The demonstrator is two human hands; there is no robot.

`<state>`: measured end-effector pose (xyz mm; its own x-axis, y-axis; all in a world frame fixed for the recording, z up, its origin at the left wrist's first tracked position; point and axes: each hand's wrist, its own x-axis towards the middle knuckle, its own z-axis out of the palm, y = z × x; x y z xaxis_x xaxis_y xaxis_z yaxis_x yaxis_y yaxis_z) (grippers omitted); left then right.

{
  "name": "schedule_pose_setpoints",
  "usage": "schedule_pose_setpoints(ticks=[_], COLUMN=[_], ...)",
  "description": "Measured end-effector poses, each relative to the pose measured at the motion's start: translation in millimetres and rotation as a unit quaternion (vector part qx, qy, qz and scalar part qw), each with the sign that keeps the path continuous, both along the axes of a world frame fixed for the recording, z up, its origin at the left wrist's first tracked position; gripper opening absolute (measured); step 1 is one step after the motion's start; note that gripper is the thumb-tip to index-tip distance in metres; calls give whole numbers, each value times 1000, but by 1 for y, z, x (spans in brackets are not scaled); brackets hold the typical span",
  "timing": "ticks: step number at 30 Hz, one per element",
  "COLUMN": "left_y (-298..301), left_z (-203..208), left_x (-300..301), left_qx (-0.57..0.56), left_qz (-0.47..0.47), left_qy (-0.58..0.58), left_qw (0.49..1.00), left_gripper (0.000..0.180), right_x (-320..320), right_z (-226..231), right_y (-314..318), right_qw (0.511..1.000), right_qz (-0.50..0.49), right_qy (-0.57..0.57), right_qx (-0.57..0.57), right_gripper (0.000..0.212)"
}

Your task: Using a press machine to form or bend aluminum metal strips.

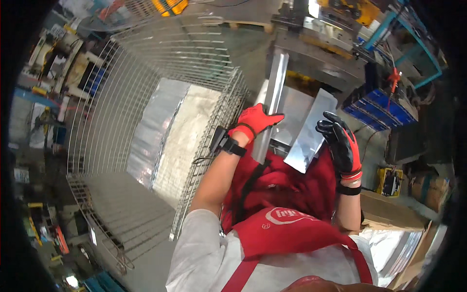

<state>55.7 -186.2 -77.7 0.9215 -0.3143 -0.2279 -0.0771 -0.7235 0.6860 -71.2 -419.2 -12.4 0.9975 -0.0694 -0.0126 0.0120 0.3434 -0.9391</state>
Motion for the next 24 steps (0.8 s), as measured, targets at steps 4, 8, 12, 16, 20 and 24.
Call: schedule_pose_setpoints(ticks=[4,8,12,16,20,24], left_y=[-40,-59,-59,-59,-67,-57], left_z=[-16,-44,-73,-75,-54,-50], left_x=[16,37,33,34,25,30], left_qx=[253,312,382,414,414,367], left_qz=[-41,-79,-79,-81,-95,-84], left_qy=[-40,2,-102,-54,-47,-122], left_qw=[966,947,915,905,904,918], left_gripper=[79,79,83,88,86,78], right_x=[-13,-20,-27,-26,-25,-25], right_z=[-7,-18,-30,-38,-44,-47], right_y=[-9,-23,-30,-31,-34,-35], right_qw=[994,998,997,997,997,998], right_qz=[-38,-49,-80,-71,-60,-67], right_qy=[-69,5,15,16,40,12], right_qx=[-69,-50,11,24,8,1], right_gripper=[35,33,33,33,34,34])
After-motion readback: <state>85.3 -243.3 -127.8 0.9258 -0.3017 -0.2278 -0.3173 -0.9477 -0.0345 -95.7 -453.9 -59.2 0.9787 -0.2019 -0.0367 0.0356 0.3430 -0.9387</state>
